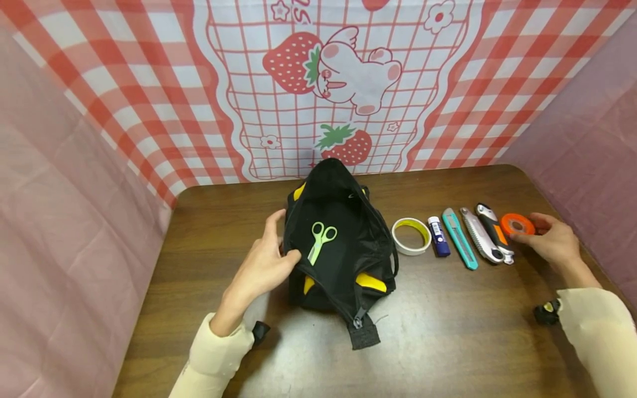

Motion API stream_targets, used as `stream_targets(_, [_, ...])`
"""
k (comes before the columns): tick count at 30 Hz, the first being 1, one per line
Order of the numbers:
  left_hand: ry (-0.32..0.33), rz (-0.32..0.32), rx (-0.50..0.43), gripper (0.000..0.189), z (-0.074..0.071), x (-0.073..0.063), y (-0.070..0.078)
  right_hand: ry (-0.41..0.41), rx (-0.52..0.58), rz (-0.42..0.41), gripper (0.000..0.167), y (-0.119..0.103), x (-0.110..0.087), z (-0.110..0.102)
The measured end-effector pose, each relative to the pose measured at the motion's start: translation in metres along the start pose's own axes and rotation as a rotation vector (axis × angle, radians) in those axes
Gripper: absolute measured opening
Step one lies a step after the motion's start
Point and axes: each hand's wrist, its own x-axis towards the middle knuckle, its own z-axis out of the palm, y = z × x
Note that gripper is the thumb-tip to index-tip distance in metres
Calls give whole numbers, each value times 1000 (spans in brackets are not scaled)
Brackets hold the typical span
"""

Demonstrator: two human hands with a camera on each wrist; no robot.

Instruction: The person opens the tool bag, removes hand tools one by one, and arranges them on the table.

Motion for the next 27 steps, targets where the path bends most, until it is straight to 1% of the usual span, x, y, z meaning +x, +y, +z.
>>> stream_targets(2, [2, 2, 3, 89, 1, 0, 1, 39, 21, 55, 81, -6, -3, -2])
stream_targets(4, [4, 4, 8, 89, 1, 0, 1, 116, 71, 141, 75, -17, -4, -4])
stream_targets(5, [6, 5, 9, 89, 1, 0, 1, 161, 129, 186, 68, -24, -5, -4])
stream_targets(7, [6, 10, 11, 89, 1, -1, 1, 254, 287, 249, 48, -43, -7, -6])
stream_targets(8, [6, 12, 10, 89, 1, -1, 1, 299, 368, 267, 40, -53, -9, -6])
stream_targets(9, [6, 12, 9, 89, 1, -1, 1, 342, 444, 268, 35, -64, -10, -7])
stream_targets(11, [7, 14, 9, 88, 2, -1, 1, 396, 561, 227, 36, -86, -14, -9])
stream_targets(13, [10, 12, 11, 88, 2, -1, 0, 428, 644, 155, 37, -107, -17, -8])
stream_targets(15, [12, 10, 14, 88, 2, -1, 0, 456, 673, 75, 39, -125, -19, -4])
stream_targets(19, [13, 6, 17, 89, 2, 0, 0, 500, 666, -81, 42, -154, -24, 5])
stream_targets(22, [9, 3, 10, 89, 2, 0, 0, 508, 670, -178, 41, -171, -29, 11])
stream_targets(24, [7, 1, 5, 89, 1, 1, 0, 488, 729, -239, 40, -184, -33, 15])
stream_targets(27, [5, 0, 1, 89, 1, 1, -1, 442, 787, -316, 40, -204, -39, 21])
